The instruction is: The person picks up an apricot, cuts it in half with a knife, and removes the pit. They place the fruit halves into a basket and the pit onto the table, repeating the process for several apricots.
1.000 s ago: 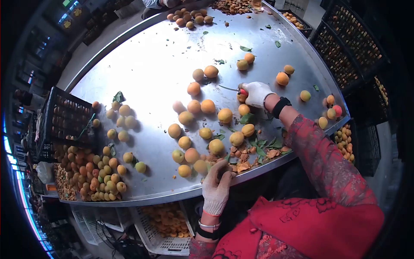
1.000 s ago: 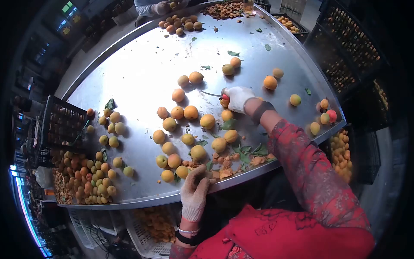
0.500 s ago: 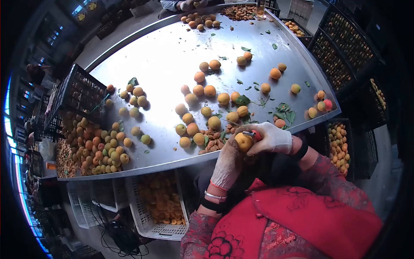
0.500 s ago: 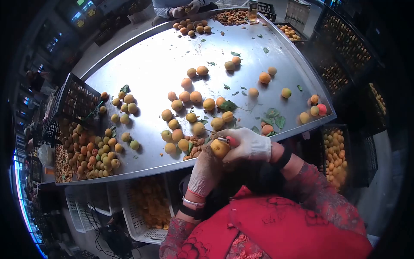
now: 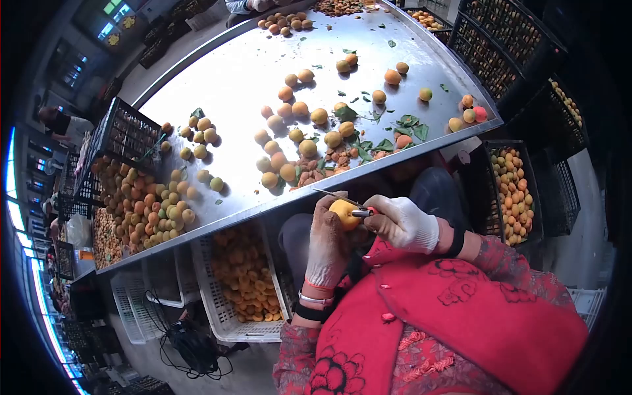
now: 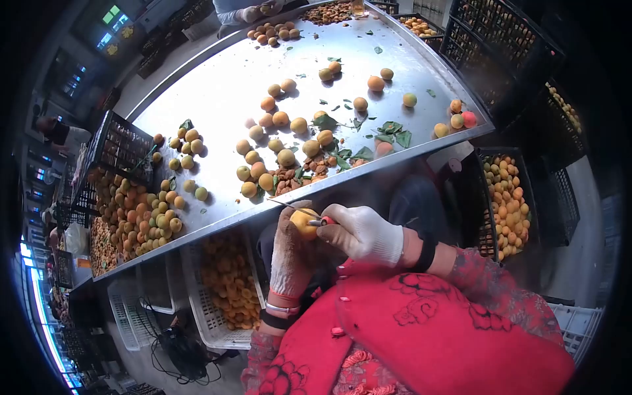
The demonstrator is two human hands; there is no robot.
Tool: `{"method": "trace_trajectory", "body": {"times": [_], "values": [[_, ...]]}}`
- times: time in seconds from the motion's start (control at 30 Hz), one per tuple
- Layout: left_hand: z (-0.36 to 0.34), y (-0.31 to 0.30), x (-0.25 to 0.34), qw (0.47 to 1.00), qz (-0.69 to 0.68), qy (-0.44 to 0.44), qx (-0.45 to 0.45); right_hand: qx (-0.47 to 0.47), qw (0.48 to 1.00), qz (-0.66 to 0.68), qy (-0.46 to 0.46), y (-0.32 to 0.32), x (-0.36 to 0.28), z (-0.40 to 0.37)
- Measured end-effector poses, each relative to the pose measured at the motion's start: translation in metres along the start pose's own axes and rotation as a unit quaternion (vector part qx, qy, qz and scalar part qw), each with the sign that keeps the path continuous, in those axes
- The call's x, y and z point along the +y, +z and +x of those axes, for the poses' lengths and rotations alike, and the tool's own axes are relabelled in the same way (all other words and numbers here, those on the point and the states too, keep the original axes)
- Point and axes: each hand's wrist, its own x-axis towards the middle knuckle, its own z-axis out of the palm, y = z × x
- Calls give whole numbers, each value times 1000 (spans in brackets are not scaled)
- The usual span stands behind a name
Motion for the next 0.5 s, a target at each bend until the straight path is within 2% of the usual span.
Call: {"method": "trace_trajectory", "body": {"times": [0.07,0.2,0.27,0.3,0.37,0.4,0.5], "values": [[-5,7,1,997,70,26,12,-1,1000,0,-21,0,-4,-4],[-14,6,-8,995,97,35,6,-3,998,-44,-37,3,-2,-14],[-16,6,-14,981,171,90,33,10,998,-47,-39,5,2,-19],[-19,9,-15,981,172,88,32,13,998,-46,-38,8,5,-22],[-24,17,-16,945,285,147,62,51,997,-48,-39,16,13,-30],[-26,24,-16,941,291,163,58,56,997,-47,-34,19,17,-34],[-31,28,-16,923,353,145,58,74,994,-61,-52,26,27,-39]]}}
